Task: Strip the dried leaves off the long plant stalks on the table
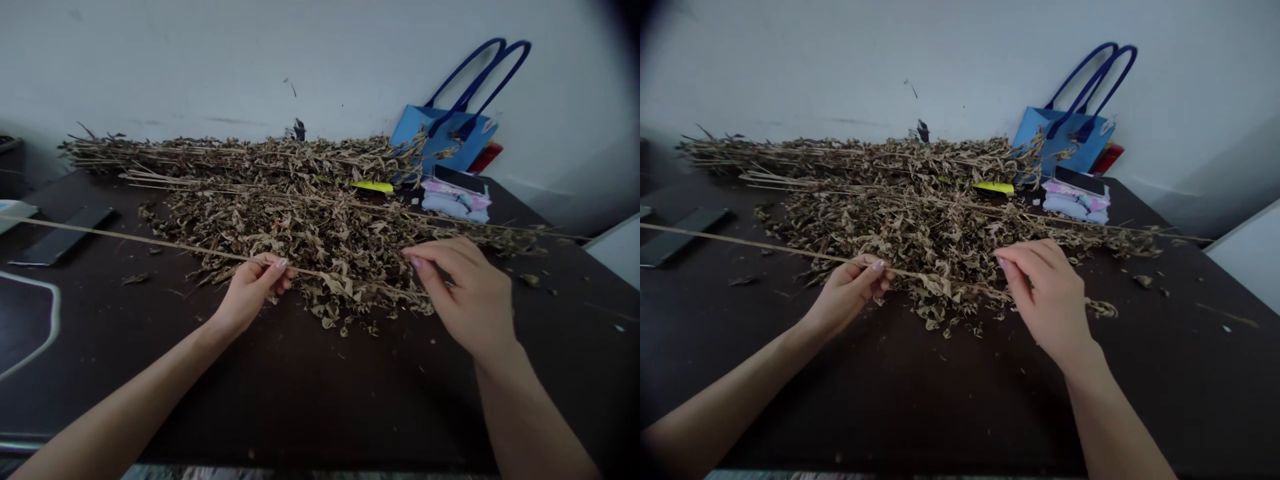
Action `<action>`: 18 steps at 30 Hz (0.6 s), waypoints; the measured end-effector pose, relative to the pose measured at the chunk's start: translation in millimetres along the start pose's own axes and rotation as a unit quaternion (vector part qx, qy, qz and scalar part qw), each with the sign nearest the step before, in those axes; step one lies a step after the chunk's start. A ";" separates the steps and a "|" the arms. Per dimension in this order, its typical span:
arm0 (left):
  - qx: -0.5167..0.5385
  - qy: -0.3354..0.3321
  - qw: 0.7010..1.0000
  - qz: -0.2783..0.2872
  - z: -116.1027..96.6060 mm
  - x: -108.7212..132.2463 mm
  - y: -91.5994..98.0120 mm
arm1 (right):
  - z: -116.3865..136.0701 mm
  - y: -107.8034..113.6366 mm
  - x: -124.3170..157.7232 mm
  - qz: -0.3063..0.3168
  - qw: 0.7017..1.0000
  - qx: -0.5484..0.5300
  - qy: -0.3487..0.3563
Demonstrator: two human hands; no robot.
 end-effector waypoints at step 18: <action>0.050 -0.026 0.998 -0.004 -14.2 -2.6 9.3 | -10.3 -43.7 15.3 0.266 0.961 -0.072 0.003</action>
Point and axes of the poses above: each hand's wrist, its own x-axis away from the middle knuckle, its own y-axis out of the back of the hand, z = x × y, the point moved 2 cm from there along -x, towards the middle knuckle, and after that the axes turned 9 degrees about y, right-handed, at the moved point
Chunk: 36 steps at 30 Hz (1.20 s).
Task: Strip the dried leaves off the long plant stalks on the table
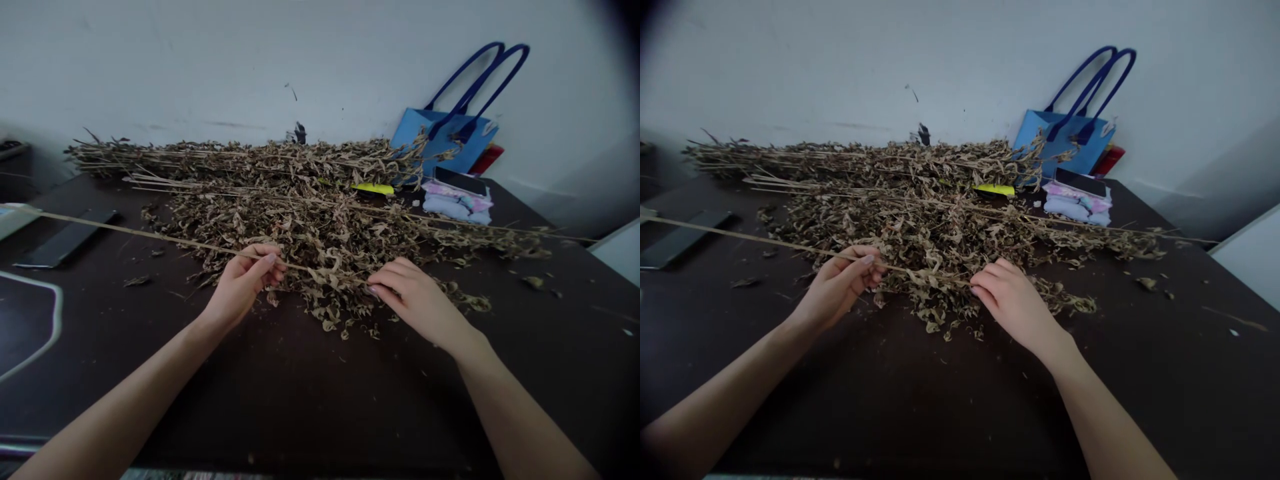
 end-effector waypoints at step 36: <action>0.026 0.002 0.999 -0.027 0.5 -5.7 6.8 | 23.7 -27.5 -12.3 -0.115 0.993 0.021 0.000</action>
Point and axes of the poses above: each hand's wrist, its own x-axis away from the middle knuckle, its own y-axis out of the back of the hand, z = x × y, the point moved 2 cm from there along -x, towards the middle knuckle, and after that the axes turned 9 degrees about y, right-handed, at the moved point
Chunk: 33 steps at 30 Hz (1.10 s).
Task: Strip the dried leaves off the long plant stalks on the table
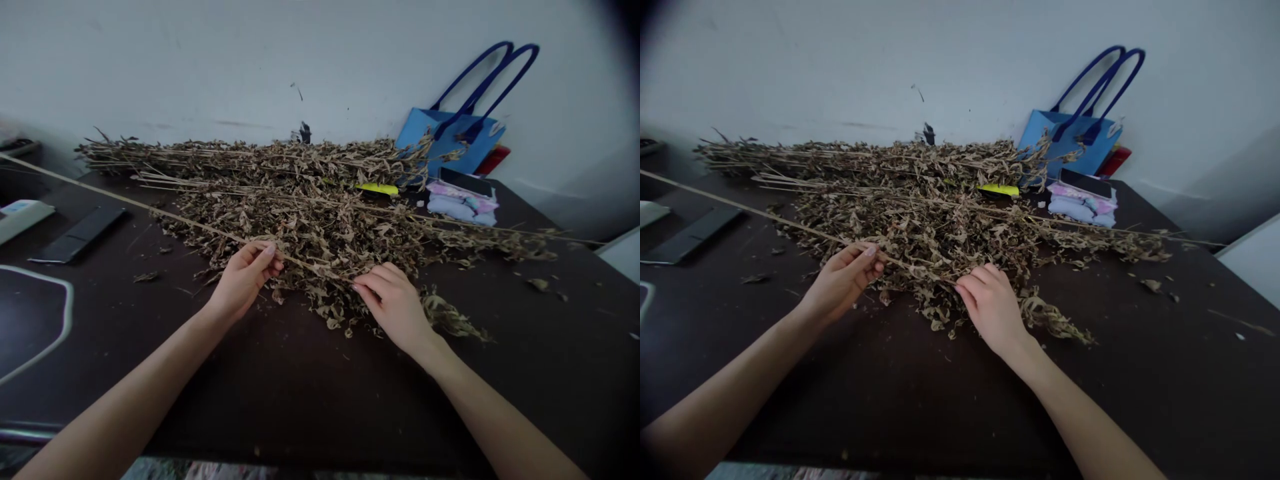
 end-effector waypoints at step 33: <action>-0.257 0.013 0.964 0.062 12.4 8.2 -10.2 | 6.5 -10.7 3.4 -0.012 0.999 -0.041 0.013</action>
Point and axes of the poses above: each hand's wrist, its own x-axis away from the middle knuckle, its own y-axis out of the back of the hand, z = x × y, the point moved 2 cm from there along -x, towards the middle knuckle, and after that the axes turned 9 degrees about y, right-handed, at the moved point
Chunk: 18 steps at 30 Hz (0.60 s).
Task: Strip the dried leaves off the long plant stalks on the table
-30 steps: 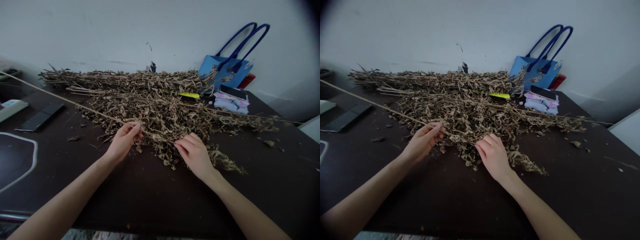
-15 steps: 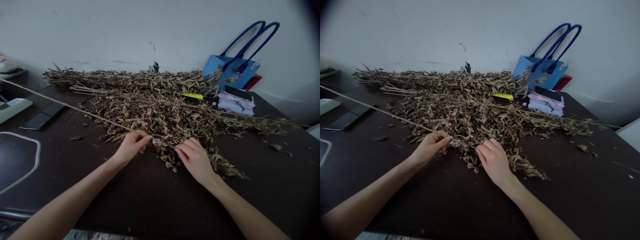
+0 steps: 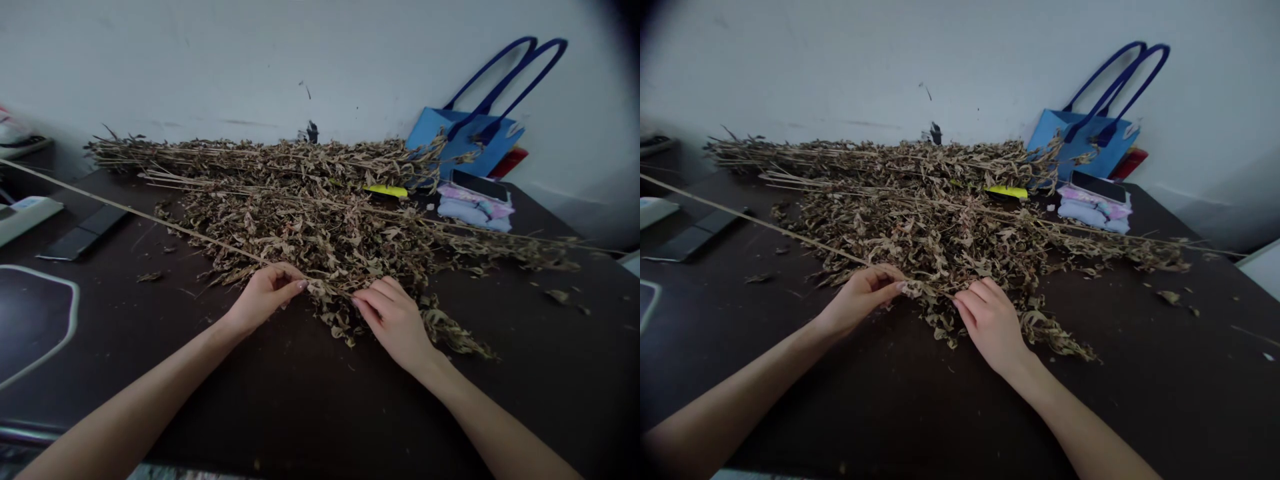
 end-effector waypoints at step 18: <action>-0.049 0.014 0.999 -0.003 -7.6 1.3 3.6 | 0.3 0.1 0.1 0.009 0.999 -0.031 -0.006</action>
Point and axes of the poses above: each hand's wrist, its own x-axis away from the middle knuckle, its own y-axis out of the back of the hand, z = x × y, the point moved 2 cm from there along -x, towards the middle knuckle, and after that the axes turned 9 degrees about y, right-handed, at the moved point
